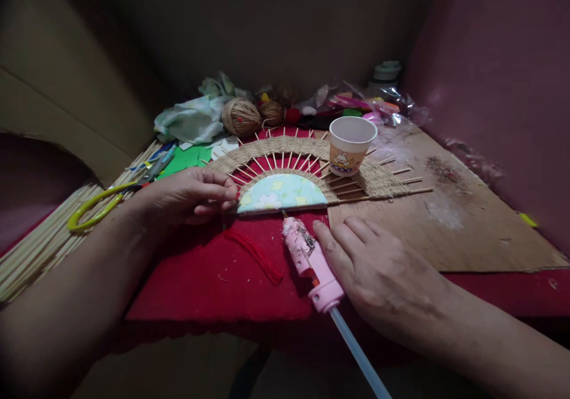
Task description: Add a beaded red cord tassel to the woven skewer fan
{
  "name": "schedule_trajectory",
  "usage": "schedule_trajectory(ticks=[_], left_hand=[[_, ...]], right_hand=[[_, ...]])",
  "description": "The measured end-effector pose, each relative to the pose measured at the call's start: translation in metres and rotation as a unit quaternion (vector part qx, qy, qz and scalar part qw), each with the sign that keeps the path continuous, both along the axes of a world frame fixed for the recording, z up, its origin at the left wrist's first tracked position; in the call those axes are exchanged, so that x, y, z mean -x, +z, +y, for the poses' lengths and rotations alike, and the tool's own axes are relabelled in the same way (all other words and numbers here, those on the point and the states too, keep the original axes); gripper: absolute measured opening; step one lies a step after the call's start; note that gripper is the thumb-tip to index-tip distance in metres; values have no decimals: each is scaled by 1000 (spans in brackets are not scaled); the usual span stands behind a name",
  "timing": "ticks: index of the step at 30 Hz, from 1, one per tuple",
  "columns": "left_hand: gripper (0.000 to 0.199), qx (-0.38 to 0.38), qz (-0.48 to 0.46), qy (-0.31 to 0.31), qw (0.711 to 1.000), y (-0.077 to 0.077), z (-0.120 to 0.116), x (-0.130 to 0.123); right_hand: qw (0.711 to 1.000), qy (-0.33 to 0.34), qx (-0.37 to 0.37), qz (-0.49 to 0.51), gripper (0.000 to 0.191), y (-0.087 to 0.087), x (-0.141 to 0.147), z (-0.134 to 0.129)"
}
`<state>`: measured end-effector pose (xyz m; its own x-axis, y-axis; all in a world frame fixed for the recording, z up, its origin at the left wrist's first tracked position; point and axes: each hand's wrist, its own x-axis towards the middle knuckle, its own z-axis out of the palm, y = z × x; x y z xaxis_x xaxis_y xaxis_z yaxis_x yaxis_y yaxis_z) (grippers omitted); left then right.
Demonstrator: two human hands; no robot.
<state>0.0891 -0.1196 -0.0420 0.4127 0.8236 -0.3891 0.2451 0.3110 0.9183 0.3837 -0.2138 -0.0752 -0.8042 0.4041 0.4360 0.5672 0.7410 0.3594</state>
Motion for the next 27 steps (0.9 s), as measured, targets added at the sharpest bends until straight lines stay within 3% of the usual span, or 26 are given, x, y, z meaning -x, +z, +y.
schedule_trajectory(ticks=[19,27], left_hand=[[15,-1,-14,11,1000,1,-3,-2],[12,-1,0,19,1000,-1,-2,-1]], right_hand=[[1000,21,13,0,40,7,6,3],[1000,15,21,13,42,3,3,1]])
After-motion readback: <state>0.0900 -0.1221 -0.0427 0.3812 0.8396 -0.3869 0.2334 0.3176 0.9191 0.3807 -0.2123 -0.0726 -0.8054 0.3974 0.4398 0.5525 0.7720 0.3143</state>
